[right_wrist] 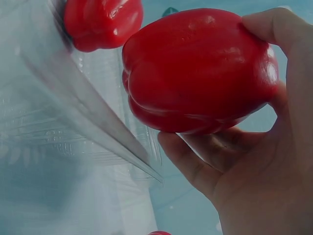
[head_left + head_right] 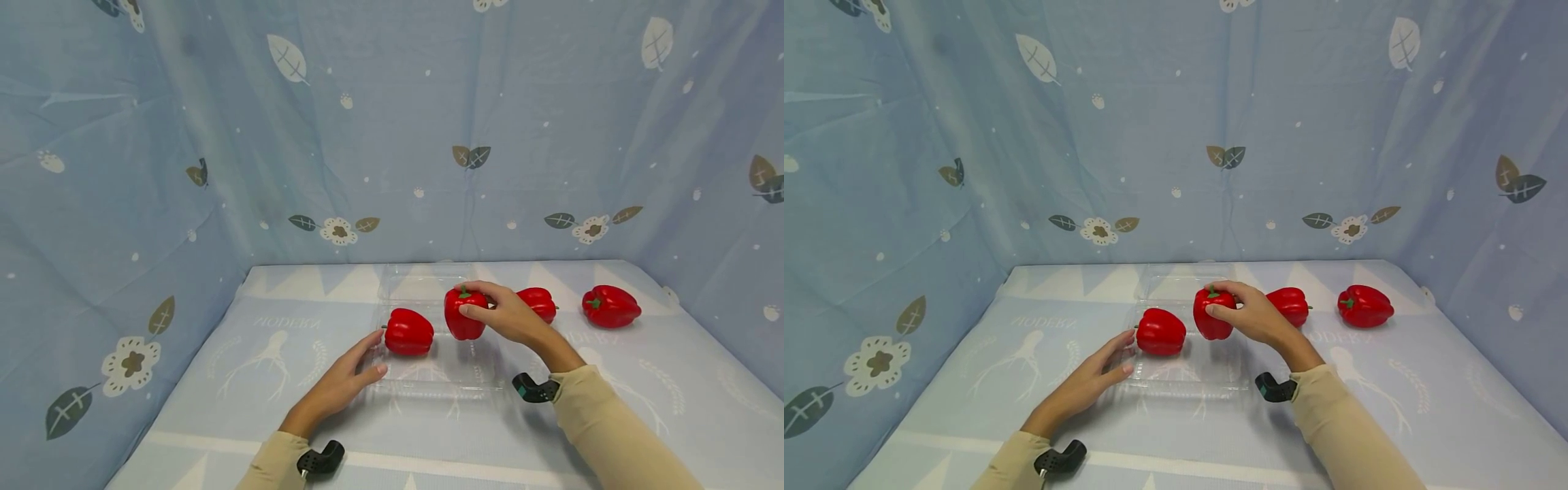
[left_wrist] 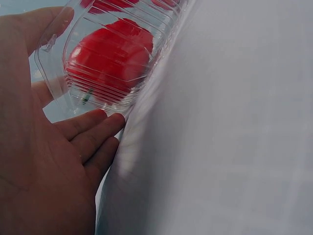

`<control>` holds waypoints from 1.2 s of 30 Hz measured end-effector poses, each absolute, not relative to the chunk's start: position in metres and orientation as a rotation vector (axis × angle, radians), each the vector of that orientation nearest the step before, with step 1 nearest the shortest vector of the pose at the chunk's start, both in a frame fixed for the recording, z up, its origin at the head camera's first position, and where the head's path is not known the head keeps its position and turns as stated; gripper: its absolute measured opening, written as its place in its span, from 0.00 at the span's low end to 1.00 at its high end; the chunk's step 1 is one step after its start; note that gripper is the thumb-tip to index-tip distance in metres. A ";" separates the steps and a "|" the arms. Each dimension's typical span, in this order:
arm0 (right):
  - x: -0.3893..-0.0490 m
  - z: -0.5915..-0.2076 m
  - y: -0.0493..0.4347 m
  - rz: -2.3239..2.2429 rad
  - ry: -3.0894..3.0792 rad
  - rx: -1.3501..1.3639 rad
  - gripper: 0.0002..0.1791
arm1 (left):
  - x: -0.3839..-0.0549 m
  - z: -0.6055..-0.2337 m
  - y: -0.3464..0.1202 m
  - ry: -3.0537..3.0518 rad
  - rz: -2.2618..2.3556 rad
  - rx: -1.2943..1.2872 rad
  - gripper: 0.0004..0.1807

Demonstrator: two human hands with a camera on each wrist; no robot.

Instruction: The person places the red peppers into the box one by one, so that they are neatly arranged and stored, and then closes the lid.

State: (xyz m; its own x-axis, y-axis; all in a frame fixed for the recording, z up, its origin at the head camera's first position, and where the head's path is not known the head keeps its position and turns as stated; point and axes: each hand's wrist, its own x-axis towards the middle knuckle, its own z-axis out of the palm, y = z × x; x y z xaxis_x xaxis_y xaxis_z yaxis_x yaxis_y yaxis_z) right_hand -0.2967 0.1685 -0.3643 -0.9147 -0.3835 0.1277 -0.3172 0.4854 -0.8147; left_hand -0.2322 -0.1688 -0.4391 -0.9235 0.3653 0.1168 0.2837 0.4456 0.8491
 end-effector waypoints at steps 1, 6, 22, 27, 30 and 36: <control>-0.297 -0.364 0.168 -1.418 2.649 -0.627 0.30 | -0.232 -0.439 -0.169 2.599 1.501 0.587 0.37; -0.299 -0.365 0.167 -1.383 2.657 -0.640 0.30 | -0.233 -0.440 -0.168 2.604 1.495 0.604 0.37; -0.299 -0.367 0.163 -1.292 2.620 -0.754 0.34 | -0.232 -0.440 -0.168 2.617 1.495 0.625 0.36; -0.299 -0.366 0.160 -1.238 2.656 -0.804 0.37 | -0.232 -0.440 -0.168 2.612 1.493 0.603 0.36; -0.300 -0.366 0.158 -1.210 2.689 -0.783 0.40 | -0.232 -0.440 -0.169 2.606 1.496 0.599 0.36; -0.299 -0.362 0.153 -1.145 2.726 -0.733 0.42 | -0.232 -0.439 -0.169 2.603 1.498 0.622 0.37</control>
State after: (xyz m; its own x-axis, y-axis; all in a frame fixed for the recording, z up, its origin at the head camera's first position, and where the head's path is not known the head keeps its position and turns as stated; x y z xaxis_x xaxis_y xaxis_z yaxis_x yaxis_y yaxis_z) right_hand -0.2988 0.1533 -0.3622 -0.8799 -0.4656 0.0953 -0.3939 0.6023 -0.6943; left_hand -0.2323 -0.1690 -0.4391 -0.9151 0.3802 0.1341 0.3070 0.4416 0.8430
